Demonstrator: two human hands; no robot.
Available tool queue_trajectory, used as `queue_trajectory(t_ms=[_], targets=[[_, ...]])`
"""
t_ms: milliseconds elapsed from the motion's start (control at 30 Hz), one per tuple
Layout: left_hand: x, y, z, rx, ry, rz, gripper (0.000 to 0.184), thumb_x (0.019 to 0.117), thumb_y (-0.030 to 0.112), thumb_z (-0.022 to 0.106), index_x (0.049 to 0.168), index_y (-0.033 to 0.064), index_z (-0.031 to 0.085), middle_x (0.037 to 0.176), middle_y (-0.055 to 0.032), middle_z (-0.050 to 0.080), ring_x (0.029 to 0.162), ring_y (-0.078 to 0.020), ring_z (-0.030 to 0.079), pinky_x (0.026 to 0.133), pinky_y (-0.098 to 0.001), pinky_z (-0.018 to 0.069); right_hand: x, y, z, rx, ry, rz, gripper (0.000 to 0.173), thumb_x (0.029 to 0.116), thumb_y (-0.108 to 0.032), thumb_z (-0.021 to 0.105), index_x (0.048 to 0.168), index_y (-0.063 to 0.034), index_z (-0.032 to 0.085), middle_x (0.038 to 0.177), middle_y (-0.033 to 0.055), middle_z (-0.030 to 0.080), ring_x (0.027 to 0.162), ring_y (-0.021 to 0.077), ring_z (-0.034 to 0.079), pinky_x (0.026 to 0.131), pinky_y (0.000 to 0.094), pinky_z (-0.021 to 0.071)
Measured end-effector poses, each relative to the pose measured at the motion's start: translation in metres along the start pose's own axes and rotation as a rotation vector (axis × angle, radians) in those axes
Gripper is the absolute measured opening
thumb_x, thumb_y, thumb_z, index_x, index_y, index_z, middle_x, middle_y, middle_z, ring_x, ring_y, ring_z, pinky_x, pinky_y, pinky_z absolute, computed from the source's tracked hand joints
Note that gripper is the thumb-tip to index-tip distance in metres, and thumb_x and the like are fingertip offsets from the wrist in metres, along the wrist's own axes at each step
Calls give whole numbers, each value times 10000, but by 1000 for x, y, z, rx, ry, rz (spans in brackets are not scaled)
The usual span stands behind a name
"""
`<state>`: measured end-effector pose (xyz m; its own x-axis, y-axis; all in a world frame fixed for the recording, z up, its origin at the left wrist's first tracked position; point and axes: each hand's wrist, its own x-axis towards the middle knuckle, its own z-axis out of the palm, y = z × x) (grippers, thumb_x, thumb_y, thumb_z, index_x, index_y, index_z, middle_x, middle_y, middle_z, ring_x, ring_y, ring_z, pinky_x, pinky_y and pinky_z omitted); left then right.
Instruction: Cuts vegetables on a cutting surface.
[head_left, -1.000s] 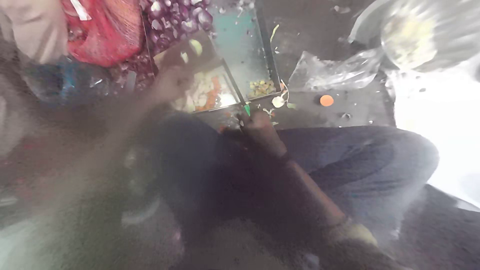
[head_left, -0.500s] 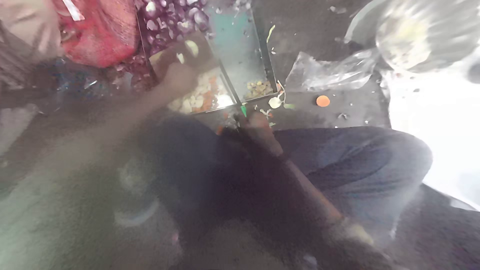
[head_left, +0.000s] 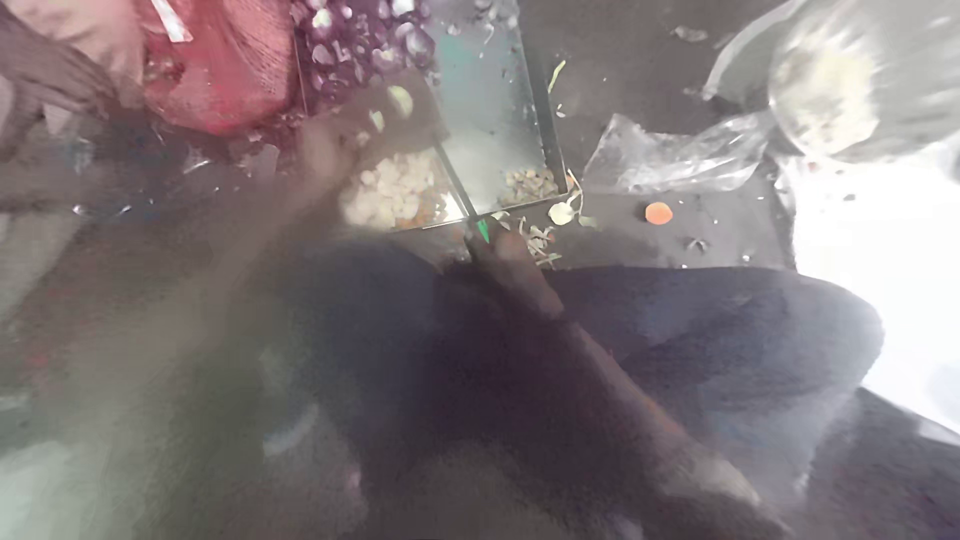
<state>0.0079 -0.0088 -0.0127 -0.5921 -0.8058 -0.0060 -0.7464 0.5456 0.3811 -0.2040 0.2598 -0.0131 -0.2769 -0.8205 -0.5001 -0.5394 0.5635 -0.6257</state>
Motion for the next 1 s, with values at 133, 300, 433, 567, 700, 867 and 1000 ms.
queue_trajectory(t_ms=[133,300,433,567,700,867,1000], targets=[[-9,3,6,-2,75,-36,239,996,222,648,1104,45,767,1141,-211,727,1132,-387,673,1051,-582,484,9,-18,13,2,-22,-79,407,1046,-433,562,1268,-91,581,866,170,684,762,357,697,658,590,573],[-14,17,-5,-29,4,-73,246,998,141,615,1178,24,735,1201,-224,714,1152,-389,680,1046,-584,502,34,-78,22,-48,-26,-148,387,1073,-407,481,1206,-56,578,881,185,659,775,374,696,622,563,571],[-9,19,-4,22,-24,-120,259,1002,138,579,1173,6,722,1190,-241,711,1148,-414,677,1032,-619,498,81,-119,39,-189,-45,-120,449,1088,-377,422,1349,-37,555,1095,206,698,1047,388,699,829,591,570],[-10,13,5,45,-4,-164,272,1019,191,582,1109,-28,716,1137,-262,708,1125,-440,669,1016,-635,489,99,-128,49,-199,-61,-147,417,1081,-342,435,1323,-27,558,1117,190,696,1049,364,701,824,569,573],[-10,10,5,19,17,-147,266,1030,197,570,1125,6,730,1212,-225,702,1205,-397,640,1094,-583,445,102,-136,50,-241,-56,-144,397,1060,-294,451,1313,-6,555,1132,204,697,1051,366,709,821,570,580],[-8,12,4,16,13,-163,244,1013,187,587,1104,18,737,1164,-221,720,1141,-406,673,1035,-617,484,87,-141,47,-335,-53,-97,399,1031,-231,498,1355,2,513,1121,209,694,1011,381,714,789,570,582],[-13,21,-3,-64,38,-181,232,1012,168,594,1090,2,735,1115,-222,727,1079,-381,697,1003,-588,518,57,-116,47,-405,-105,-6,396,1010,-267,559,1318,-21,523,1088,221,691,964,413,713,739,600,579]])
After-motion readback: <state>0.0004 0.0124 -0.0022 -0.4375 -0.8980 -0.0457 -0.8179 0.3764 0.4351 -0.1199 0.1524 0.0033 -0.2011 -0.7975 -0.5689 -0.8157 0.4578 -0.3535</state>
